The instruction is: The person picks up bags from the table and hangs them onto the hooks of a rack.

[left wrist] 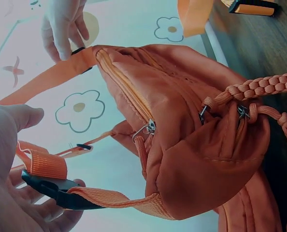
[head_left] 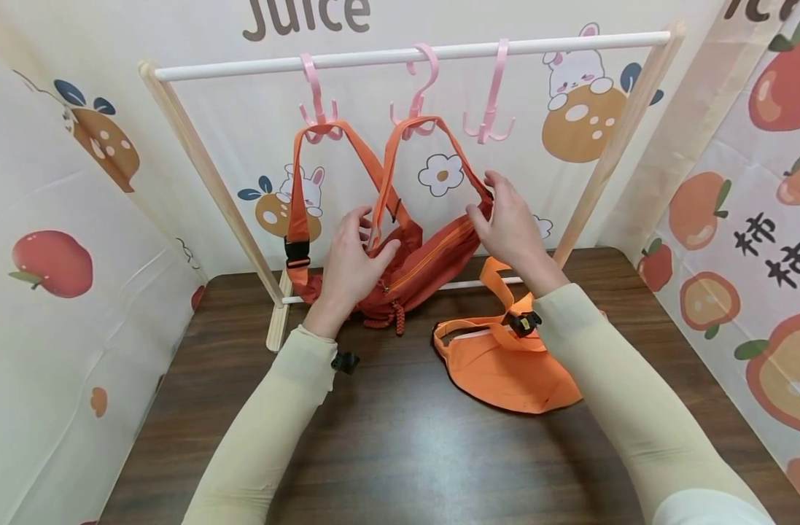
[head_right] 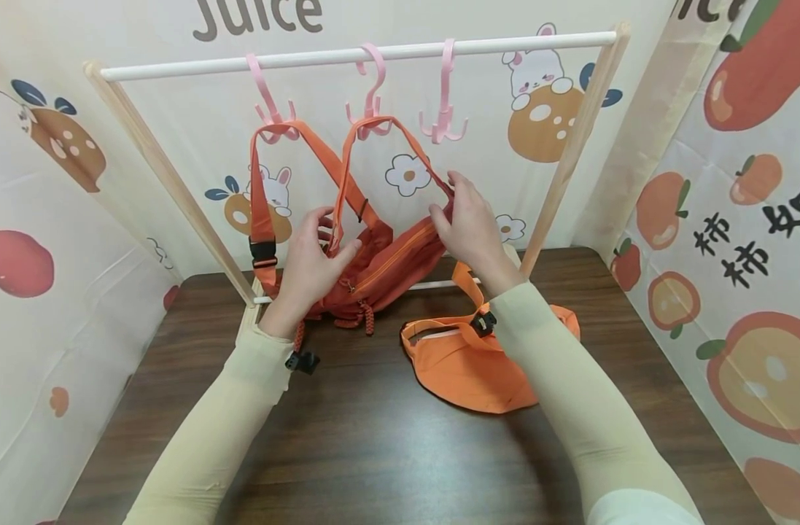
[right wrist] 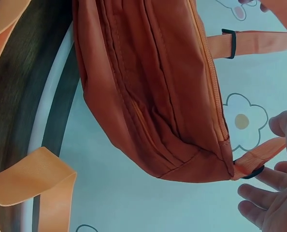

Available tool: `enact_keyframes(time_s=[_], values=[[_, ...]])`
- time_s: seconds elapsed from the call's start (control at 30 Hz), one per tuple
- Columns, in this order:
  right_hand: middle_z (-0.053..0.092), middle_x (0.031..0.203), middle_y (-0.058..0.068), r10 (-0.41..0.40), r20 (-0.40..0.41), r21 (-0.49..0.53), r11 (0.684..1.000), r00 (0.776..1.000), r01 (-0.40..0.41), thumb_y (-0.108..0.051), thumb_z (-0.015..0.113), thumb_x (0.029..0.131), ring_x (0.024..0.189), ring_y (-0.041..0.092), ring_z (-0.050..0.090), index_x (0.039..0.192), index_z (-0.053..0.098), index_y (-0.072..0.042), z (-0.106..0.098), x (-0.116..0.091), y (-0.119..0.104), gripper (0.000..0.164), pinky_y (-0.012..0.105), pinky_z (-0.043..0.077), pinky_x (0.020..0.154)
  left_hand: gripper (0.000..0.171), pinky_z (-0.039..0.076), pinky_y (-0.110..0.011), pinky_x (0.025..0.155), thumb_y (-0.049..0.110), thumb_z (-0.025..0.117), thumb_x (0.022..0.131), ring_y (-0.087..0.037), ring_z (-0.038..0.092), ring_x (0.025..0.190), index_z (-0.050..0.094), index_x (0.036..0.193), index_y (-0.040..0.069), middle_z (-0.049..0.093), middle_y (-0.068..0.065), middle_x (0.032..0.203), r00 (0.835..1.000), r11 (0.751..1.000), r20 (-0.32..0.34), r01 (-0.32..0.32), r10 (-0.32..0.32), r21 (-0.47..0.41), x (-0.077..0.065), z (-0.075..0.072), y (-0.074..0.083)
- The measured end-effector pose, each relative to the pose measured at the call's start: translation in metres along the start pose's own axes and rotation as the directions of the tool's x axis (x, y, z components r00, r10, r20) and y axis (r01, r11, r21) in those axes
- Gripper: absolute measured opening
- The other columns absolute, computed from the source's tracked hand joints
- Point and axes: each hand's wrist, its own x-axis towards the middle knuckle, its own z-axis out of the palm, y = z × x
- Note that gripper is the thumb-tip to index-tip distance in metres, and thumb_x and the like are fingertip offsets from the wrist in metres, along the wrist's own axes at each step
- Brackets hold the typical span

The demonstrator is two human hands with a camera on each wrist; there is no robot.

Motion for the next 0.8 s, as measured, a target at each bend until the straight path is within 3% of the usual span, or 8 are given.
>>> enact_keyframes(time_s=[0.43, 0.8], values=[[0.043, 0.163, 0.016, -0.053, -0.013, -0.001, 0.999, 0.998, 0.053, -0.033, 0.061, 0.107, 0.148, 0.034, 0.045, 0.165, 0.032, -0.006, -0.009, -0.019, -0.003, 0.071, 0.051, 0.035, 0.121, 0.073, 0.056, -0.049, 0.090, 0.041, 0.079, 0.095, -0.031, 0.058, 0.123, 0.047, 0.154, 0.013, 0.057, -0.012, 0.139, 1.000, 1.000, -0.014, 0.006, -0.006, 0.009, -0.008, -0.006, 0.002], [0.047, 0.159, 0.019, -0.092, -0.039, 0.013, 0.996, 0.995, 0.092, -0.030, 0.066, 0.105, 0.146, 0.036, 0.045, 0.162, 0.036, -0.003, -0.013, -0.036, 0.000, 0.070, 0.054, 0.034, 0.121, 0.075, 0.052, -0.046, 0.101, 0.039, 0.082, 0.093, -0.029, 0.056, 0.126, 0.048, 0.152, 0.008, 0.056, -0.013, 0.141, 0.993, 0.994, -0.069, -0.097, 0.100, 0.048, -0.018, -0.013, 0.003]])
